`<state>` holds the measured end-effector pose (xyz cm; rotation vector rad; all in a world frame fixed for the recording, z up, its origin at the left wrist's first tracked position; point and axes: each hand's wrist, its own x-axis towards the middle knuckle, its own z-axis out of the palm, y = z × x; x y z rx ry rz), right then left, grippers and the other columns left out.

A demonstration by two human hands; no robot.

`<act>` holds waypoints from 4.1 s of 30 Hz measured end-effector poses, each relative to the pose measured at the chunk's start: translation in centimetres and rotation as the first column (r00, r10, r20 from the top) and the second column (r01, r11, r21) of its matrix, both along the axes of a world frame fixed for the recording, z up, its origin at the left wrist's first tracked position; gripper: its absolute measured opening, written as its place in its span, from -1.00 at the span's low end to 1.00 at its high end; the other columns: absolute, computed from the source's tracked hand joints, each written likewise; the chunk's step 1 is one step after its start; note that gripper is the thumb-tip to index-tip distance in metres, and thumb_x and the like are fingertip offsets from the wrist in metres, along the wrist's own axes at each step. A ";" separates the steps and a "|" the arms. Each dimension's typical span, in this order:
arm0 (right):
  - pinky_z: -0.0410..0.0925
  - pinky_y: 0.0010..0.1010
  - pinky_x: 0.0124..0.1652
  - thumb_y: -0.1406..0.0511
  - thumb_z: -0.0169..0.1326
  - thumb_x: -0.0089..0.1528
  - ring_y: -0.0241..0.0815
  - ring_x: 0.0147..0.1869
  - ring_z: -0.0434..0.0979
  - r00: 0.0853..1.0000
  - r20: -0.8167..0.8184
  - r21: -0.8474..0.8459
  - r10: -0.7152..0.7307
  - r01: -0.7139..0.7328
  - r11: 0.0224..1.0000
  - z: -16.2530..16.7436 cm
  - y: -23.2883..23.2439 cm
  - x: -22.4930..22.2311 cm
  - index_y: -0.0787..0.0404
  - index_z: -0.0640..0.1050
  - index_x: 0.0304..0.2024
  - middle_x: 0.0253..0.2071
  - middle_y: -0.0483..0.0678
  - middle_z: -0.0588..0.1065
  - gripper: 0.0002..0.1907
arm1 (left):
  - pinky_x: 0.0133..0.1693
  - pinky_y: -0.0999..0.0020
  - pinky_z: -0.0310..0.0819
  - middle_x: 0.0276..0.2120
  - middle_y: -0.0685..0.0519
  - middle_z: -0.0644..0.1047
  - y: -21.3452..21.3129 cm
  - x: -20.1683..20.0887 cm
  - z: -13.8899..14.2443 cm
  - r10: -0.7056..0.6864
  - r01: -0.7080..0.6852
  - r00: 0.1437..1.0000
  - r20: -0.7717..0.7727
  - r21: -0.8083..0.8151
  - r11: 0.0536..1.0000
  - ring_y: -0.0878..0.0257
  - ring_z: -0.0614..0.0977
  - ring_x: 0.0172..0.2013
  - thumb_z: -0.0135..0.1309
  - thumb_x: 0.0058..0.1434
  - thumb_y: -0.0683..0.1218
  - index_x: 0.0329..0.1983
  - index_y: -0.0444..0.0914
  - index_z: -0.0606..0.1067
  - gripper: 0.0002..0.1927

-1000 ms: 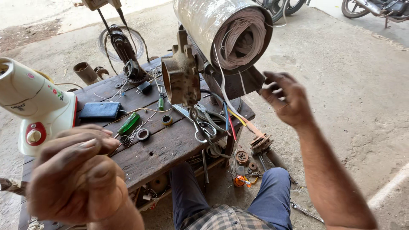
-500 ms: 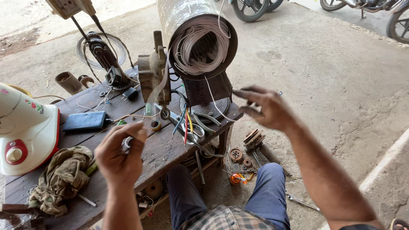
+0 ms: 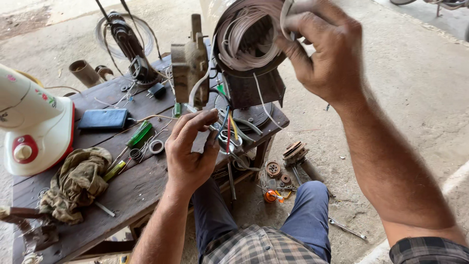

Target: The person sits at a workbench preparing electrical wires. They pull wire from a large spool, strip insulation from wire ends using pliers, twist the exposed strands by hand, and arrange the colored wires near a motor housing on the bench.

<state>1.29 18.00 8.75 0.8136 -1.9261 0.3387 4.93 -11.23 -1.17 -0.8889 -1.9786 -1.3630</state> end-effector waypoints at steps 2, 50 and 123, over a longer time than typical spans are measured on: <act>0.57 -0.41 -0.09 0.29 0.26 0.54 -0.18 -0.03 0.65 0.990 -0.066 0.040 -0.123 0.126 0.991 -0.1 -0.5 1.5 0.29 0.59 -0.11 -0.08 -0.02 0.56 -0.81 | 0.00 0.32 0.57 -0.02 -0.07 0.60 -0.4 -0.1 -0.6 0.002 -0.003 0.999 0.038 0.019 1.000 0.17 0.68 -0.06 0.11 0.18 -0.30 0.16 -0.32 0.52 -0.57; 0.50 -0.47 -0.14 0.31 0.30 0.34 -0.27 -0.14 0.65 0.879 0.473 -0.391 0.061 0.148 0.909 -8.6 4.6 8.5 0.26 0.63 -0.14 -0.22 -0.02 0.63 -0.85 | 0.00 0.28 0.64 0.06 -0.10 0.53 -0.1 -7.2 4.7 -0.014 -0.006 0.978 -0.209 -0.097 0.995 0.18 0.64 0.00 0.38 0.32 -0.06 0.24 -0.33 0.47 -0.49; 0.44 -0.41 -0.04 0.13 0.14 0.28 -0.21 -0.02 0.56 0.877 0.391 -0.703 0.278 0.089 0.706 -13.1 -2.4 -0.4 0.39 0.56 0.16 0.02 0.08 0.50 -0.47 | -0.10 0.12 0.58 -0.07 0.05 0.67 17.5 -9.3 18.0 -0.413 -0.470 0.829 -0.377 -0.870 -0.149 0.12 0.65 -0.09 0.30 0.15 -0.16 -0.03 -0.16 0.68 -0.71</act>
